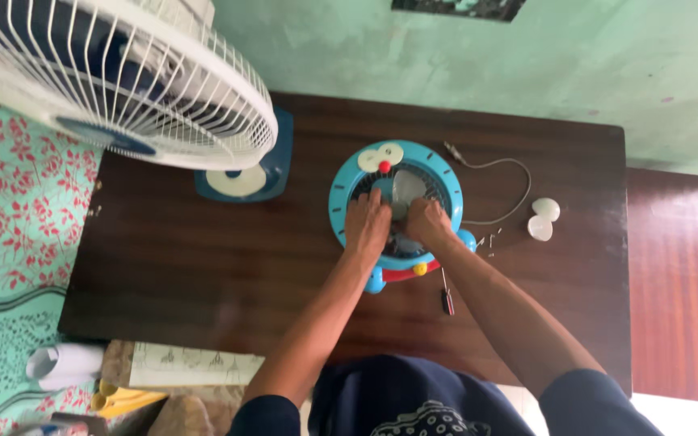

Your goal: The person reassembles a small blue electric fan on a wooden table. They place the fan blades onto the motor hub, secure the central cap, and then attach the front and rear protective grilles. A screwdriver and screws are visible on the table.

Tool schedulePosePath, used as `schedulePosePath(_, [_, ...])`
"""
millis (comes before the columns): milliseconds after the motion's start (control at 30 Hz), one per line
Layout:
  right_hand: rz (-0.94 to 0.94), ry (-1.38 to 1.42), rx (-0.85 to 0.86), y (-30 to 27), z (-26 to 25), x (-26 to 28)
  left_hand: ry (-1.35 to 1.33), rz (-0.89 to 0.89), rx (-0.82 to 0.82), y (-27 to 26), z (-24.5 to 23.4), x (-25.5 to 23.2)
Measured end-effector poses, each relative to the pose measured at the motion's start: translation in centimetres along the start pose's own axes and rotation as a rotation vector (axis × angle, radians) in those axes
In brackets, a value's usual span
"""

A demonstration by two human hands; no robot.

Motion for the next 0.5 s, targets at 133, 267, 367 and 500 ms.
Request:
schedulePosePath(133, [-0.068,-0.047,0.037,0.1,0.3,0.6,0.028,-0.019,-0.125,0.0,-0.7,0.0])
schedulePosePath(267, [-0.124,0.023,-0.059,0.0,1.0,0.3,-0.162,-0.048,0.012,0.3,1.0,1.0])
schedulePosePath(367, [-0.186,-0.004,-0.095,-0.3,1.5,0.8,-0.151,-0.074,0.072,0.4,1.6,0.9])
schedulePosePath(500, [-0.154,-0.001,-0.032,0.3,1.5,0.7,-0.141,-0.046,0.038,0.3,1.2,0.8])
Point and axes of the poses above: each hand's wrist, its own y-axis towards the middle knuckle, its own z-axis out of the palm, x = y × z, the point moved 9 cm from there along y, towards the middle knuckle, and after that the axes turned 12 degrees about z, right-handed, at the moved point
